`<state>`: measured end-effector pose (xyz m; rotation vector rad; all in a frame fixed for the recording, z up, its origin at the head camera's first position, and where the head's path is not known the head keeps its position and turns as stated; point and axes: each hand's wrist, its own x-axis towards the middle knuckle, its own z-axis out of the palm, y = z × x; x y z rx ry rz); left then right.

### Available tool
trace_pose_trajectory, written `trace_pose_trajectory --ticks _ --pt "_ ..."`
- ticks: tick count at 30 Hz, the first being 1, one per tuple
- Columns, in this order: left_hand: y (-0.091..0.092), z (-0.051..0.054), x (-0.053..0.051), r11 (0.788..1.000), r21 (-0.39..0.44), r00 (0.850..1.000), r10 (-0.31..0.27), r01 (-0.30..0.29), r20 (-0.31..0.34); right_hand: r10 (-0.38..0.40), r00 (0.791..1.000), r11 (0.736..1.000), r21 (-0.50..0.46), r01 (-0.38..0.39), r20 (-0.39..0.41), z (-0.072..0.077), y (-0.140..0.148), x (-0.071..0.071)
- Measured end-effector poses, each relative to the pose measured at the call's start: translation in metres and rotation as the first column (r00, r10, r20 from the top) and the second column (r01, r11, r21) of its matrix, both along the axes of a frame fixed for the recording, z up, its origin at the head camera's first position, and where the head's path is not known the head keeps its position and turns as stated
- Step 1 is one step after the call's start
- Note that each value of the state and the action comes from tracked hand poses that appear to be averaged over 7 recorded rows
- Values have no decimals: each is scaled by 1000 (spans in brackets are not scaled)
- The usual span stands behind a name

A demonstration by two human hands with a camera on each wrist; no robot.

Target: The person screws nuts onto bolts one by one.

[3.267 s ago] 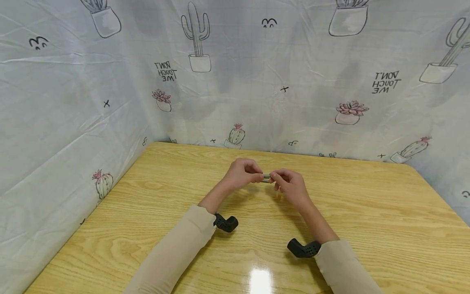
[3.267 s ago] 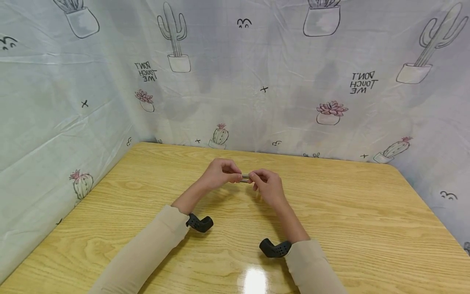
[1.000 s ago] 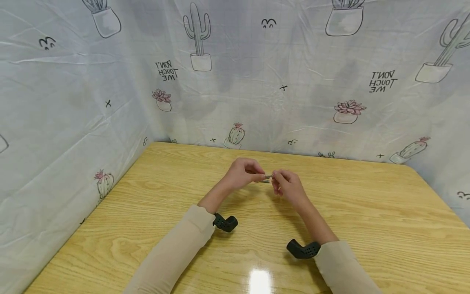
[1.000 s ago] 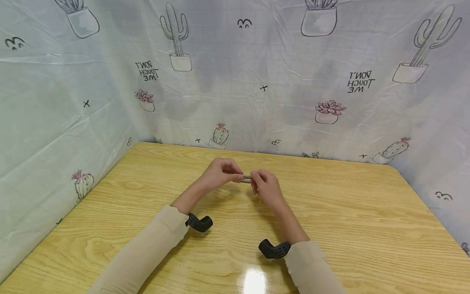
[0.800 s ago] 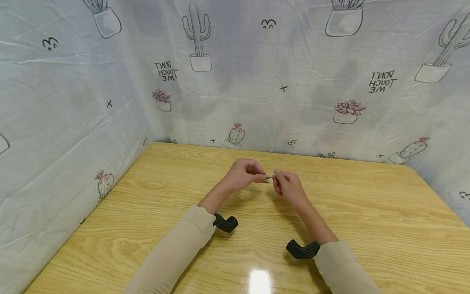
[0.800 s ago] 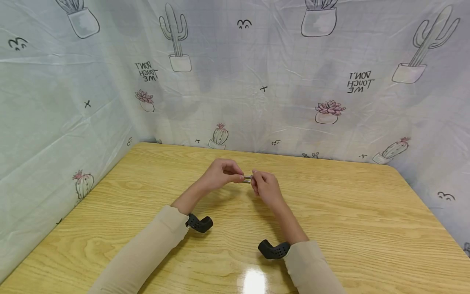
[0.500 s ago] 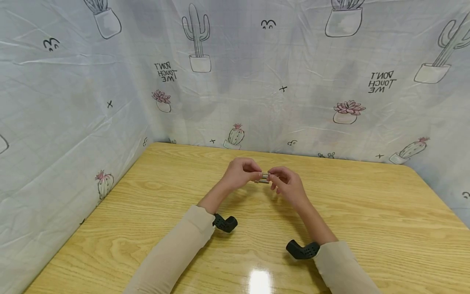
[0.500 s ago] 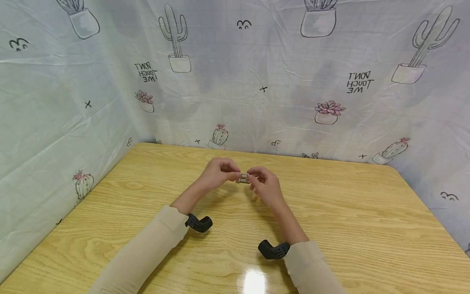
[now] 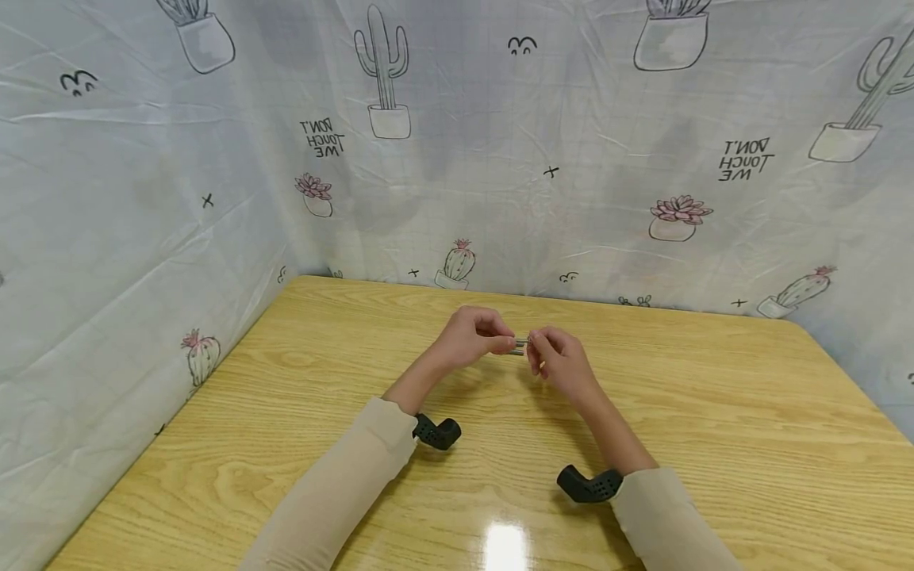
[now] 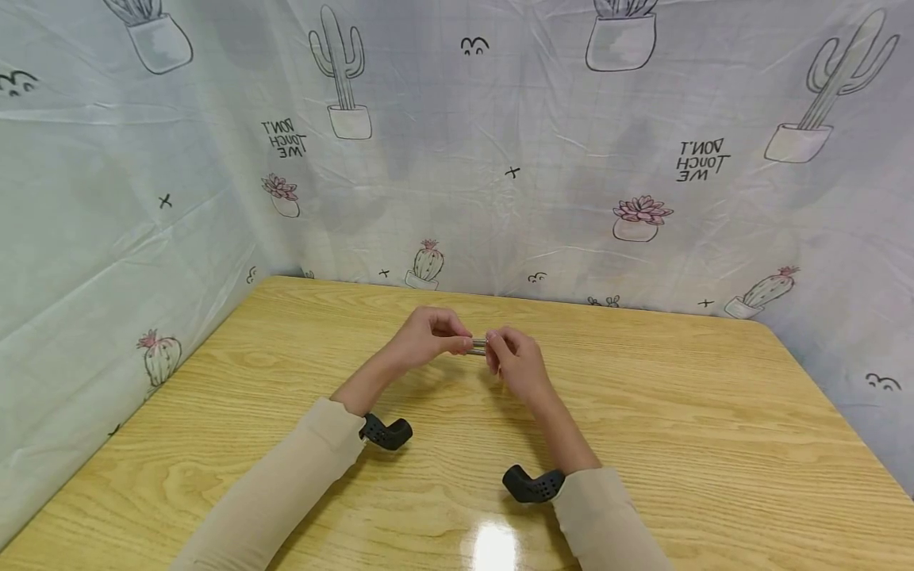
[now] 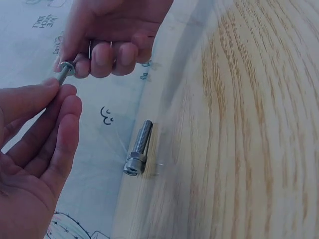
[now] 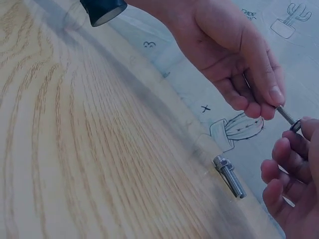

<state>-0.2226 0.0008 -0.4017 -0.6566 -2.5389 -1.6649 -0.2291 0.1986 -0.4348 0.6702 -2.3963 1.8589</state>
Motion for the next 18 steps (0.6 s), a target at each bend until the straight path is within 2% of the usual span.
trace_pose_trajectory --ticks 4,6,11,16,18 --pt "1 -1 -1 1000 -15 999 -22 22 -25 -12 999 1000 -11 12 42 -1 -2 -1" --pt "1 -1 -1 1000 -16 999 -20 20 -33 -20 999 1000 -8 20 38 -1 -2 -1" --pt "0 -3 -2 1000 6 999 11 -11 -34 -23 999 1000 -10 23 -33 -1 0 -1" --pt "-1 -4 -3 999 35 1000 20 -19 -24 -11 993 1000 2 11 -120 -1 2 -1" --pt "-1 -4 -3 999 38 999 22 -21 -24 -14 991 1000 11 16 -132 -1 2 -1"
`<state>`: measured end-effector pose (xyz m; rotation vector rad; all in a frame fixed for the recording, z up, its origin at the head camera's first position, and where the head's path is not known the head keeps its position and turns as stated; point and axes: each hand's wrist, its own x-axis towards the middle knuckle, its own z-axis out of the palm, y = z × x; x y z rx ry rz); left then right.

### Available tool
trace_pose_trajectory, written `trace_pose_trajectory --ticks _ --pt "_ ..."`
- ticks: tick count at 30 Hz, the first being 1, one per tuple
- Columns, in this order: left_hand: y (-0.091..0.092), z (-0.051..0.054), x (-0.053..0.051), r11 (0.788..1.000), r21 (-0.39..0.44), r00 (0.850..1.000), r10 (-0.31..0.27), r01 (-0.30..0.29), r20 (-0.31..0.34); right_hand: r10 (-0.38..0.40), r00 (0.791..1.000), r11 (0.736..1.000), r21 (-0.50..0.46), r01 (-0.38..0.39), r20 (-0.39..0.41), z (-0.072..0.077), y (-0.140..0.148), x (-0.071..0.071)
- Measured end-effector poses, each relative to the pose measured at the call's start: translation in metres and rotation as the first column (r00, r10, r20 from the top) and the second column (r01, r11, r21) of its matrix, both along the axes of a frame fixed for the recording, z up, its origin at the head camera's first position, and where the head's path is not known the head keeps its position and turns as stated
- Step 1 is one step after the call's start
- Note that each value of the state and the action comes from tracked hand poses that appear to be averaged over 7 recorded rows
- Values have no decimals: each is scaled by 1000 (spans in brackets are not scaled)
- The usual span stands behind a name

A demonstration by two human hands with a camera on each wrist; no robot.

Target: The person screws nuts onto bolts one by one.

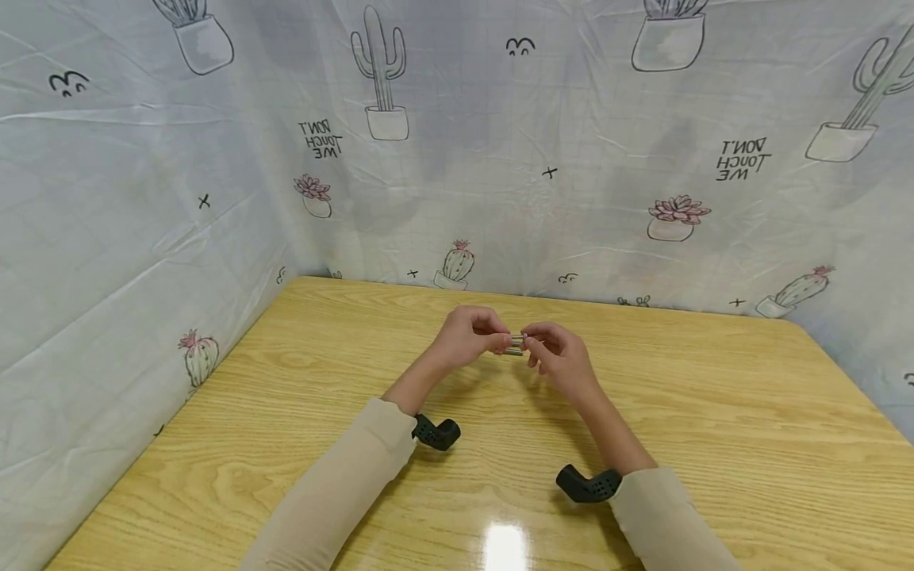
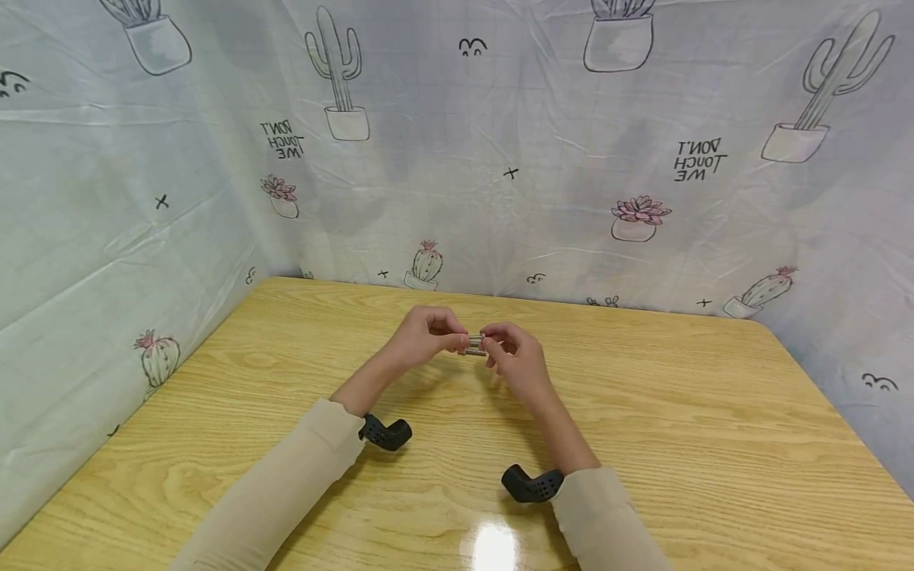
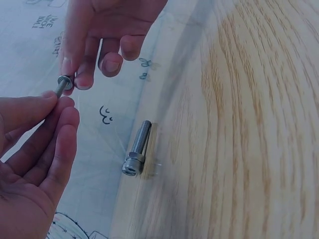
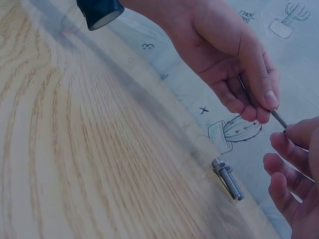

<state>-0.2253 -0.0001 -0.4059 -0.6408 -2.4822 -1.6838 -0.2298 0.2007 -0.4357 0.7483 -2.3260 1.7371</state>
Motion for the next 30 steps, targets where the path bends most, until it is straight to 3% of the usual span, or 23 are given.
trace_pose_trajectory --ticks 10,16,20,25,30 --pt "0 -1 1 1000 -4 1000 -25 25 -13 -9 999 1000 7 9 38 -1 0 1" --pt "1 -1 2 996 -25 996 -89 89 -24 49 989 998 -50 -43 136 -1 0 1" --pt "2 -1 3 994 -25 993 -112 111 -27 36 986 999 -46 -29 161 0 0 2" --pt "2 -4 3 998 -29 998 -57 56 -40 -22 994 999 -22 24 109 -2 0 4" --pt "2 -5 3 1000 -15 999 4 -4 -34 -8 1000 1000 -27 9 20 -3 1 6"
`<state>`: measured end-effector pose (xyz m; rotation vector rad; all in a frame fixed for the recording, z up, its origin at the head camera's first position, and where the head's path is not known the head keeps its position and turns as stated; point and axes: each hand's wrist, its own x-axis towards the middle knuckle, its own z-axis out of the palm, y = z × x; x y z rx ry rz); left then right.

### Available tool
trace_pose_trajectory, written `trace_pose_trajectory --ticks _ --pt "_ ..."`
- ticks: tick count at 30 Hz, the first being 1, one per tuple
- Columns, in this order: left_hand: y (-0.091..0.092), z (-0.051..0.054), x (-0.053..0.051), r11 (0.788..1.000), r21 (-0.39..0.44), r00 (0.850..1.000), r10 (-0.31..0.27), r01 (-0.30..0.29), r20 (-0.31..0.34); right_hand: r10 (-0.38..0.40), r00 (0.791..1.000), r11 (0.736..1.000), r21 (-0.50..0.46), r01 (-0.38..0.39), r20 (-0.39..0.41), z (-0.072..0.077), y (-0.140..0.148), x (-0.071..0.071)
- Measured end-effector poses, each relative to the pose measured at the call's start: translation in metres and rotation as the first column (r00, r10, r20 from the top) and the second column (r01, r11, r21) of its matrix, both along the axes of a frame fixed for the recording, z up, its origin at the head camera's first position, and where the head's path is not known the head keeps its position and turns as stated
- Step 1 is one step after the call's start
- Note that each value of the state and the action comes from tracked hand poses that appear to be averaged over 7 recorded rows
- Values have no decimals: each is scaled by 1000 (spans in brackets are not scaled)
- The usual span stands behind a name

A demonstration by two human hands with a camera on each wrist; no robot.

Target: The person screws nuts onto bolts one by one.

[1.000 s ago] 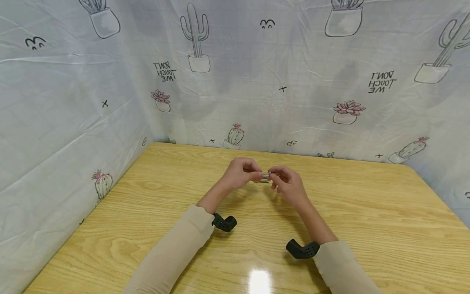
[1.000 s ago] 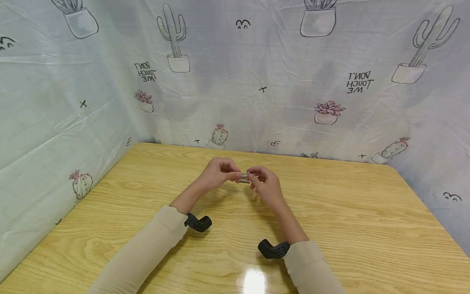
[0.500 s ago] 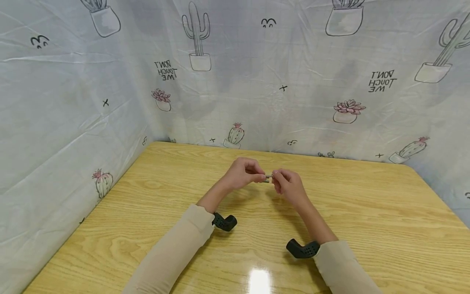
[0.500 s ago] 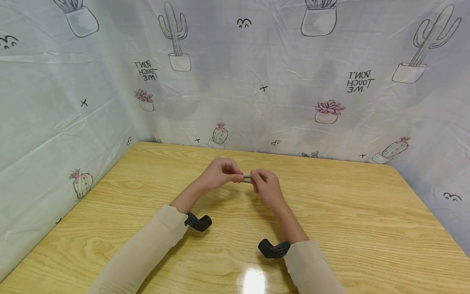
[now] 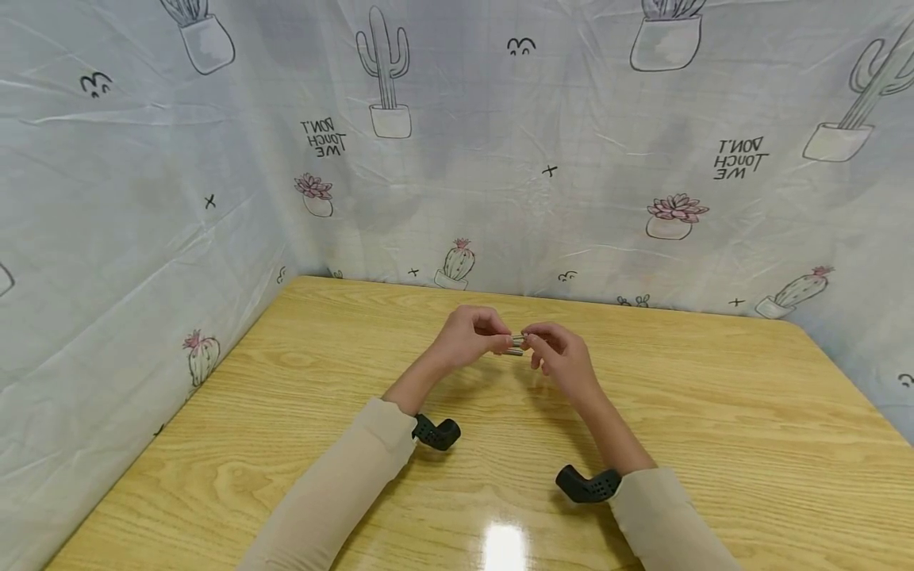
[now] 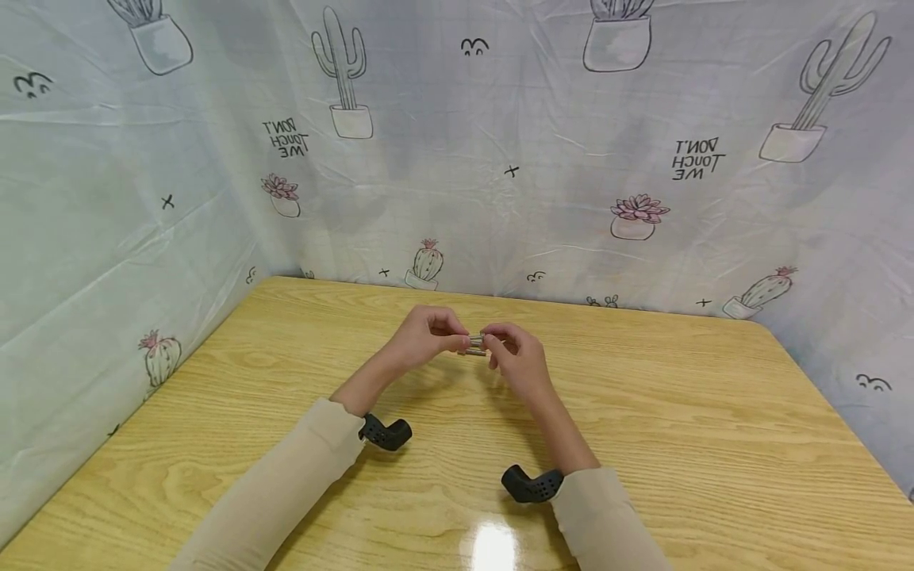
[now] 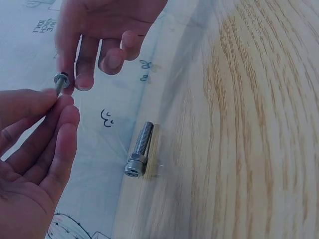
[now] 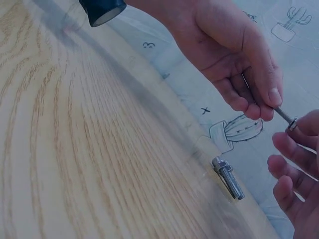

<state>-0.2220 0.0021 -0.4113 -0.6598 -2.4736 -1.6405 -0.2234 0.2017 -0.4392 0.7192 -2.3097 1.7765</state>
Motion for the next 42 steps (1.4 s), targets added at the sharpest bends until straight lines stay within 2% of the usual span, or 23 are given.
trace_pose_trajectory --ticks 3,12,17,19,24,27,34,42 --pt "0 1 0 1000 17 1000 4 -4 6 0 1000 1000 6 0 -24 -1 1 -1" --pt "2 3 0 1000 18 1000 -9 8 14 -10 1000 999 32 11 -27 0 2 -4" --pt "3 4 -1 999 -4 999 -42 42 -5 29 999 999 16 -29 19 2 2 -4" --pt "3 4 -2 998 -5 998 -65 65 -8 42 998 999 11 -43 50 10 1 2" --pt "5 4 -1 995 11 995 -98 98 -1 16 995 999 39 -20 94 13 0 3" --pt "5 5 -1 997 4 997 -75 75 -11 14 997 1000 13 -15 76 3 2 -8" --pt "4 6 0 1000 12 1000 5 -5 10 36 999 999 -20 -37 -14 3 3 -7" --pt "5 7 -2 1000 13 1000 13 -13 24 13 1000 1000 10 -13 -25 5 3 -7"
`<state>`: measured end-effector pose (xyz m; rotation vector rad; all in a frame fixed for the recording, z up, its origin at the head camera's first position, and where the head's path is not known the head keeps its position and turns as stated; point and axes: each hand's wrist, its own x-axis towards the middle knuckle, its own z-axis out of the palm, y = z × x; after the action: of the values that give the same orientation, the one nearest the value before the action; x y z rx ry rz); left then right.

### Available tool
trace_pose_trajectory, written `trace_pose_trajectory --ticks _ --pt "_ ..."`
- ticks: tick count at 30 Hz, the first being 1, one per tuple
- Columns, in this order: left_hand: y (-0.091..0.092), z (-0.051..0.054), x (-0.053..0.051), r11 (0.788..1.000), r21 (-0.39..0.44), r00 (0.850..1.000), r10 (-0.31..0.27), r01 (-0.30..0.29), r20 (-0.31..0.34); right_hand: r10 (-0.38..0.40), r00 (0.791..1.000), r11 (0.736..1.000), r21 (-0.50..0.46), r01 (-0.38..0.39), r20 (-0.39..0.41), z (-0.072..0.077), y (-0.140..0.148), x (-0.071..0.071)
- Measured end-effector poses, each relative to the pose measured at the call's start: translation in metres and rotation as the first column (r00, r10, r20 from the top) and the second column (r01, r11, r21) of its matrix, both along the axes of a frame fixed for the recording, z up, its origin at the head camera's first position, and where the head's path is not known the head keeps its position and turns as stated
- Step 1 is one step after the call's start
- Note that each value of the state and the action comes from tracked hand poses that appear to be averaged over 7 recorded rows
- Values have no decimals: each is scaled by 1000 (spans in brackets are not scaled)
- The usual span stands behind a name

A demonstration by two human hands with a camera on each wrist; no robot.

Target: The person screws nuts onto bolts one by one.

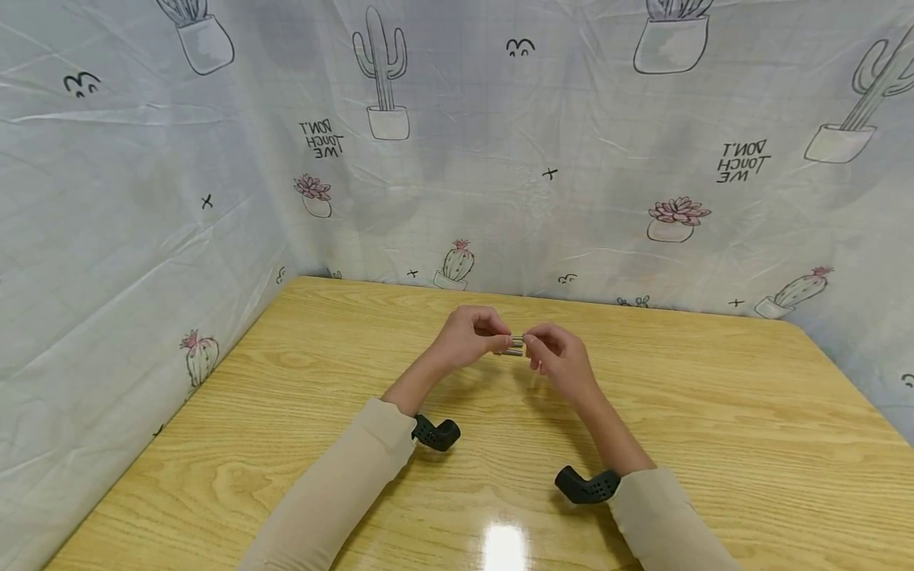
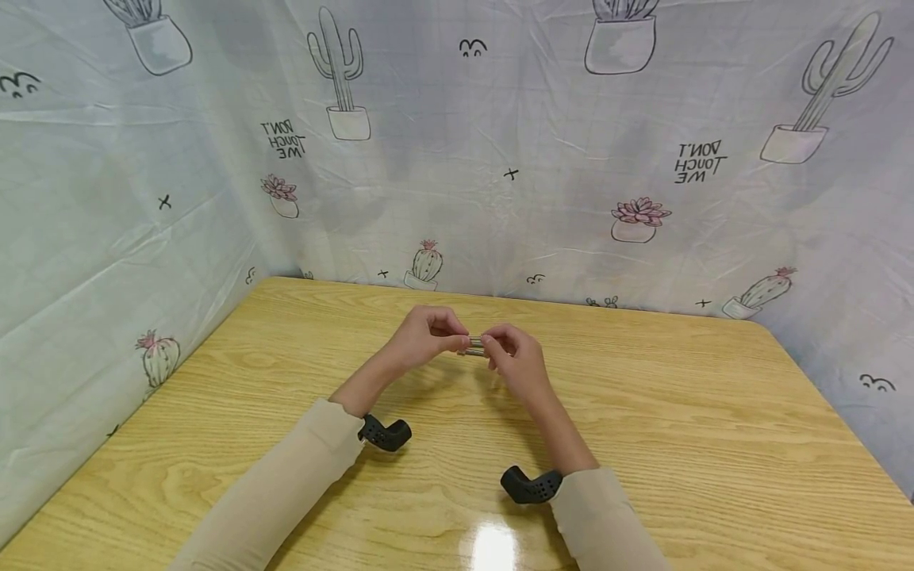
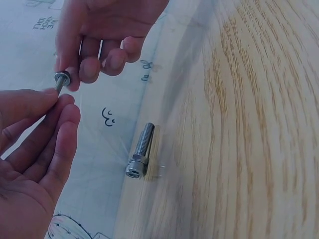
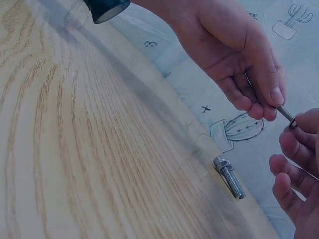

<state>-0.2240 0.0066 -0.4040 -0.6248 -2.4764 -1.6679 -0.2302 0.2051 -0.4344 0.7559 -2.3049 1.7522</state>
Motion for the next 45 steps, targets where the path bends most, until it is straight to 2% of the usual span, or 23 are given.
trace_pose_trajectory --ticks 4,8,13,22,27,34,40,45 --pt "1 1 -1 1000 -1 1000 -14 14 -5 17 1000 1000 7 -17 13 0 1 -1" --pt "3 1 -1 999 -12 999 -41 41 -17 67 995 998 -25 -65 69 1 1 -2" --pt "3 2 -2 999 -14 999 -51 50 -20 47 991 999 -11 -46 122 3 0 -2" --pt "2 3 -3 999 -13 1000 30 -30 2 20 1000 1000 -4 -20 23 3 2 -5" --pt "2 3 -5 999 -9 999 34 -34 6 6 1000 1000 21 -6 -18 3 2 -7" --pt "3 5 -6 1000 -4 1000 20 -20 -2 -2 1000 1000 19 2 30 4 3 -9" --pt "5 5 -6 999 -2 999 -39 39 -3 45 993 999 -17 -43 105 5 2 -9" --pt "6 5 -6 998 -3 998 -57 57 -7 15 996 1000 -16 -13 87 4 1 -7"
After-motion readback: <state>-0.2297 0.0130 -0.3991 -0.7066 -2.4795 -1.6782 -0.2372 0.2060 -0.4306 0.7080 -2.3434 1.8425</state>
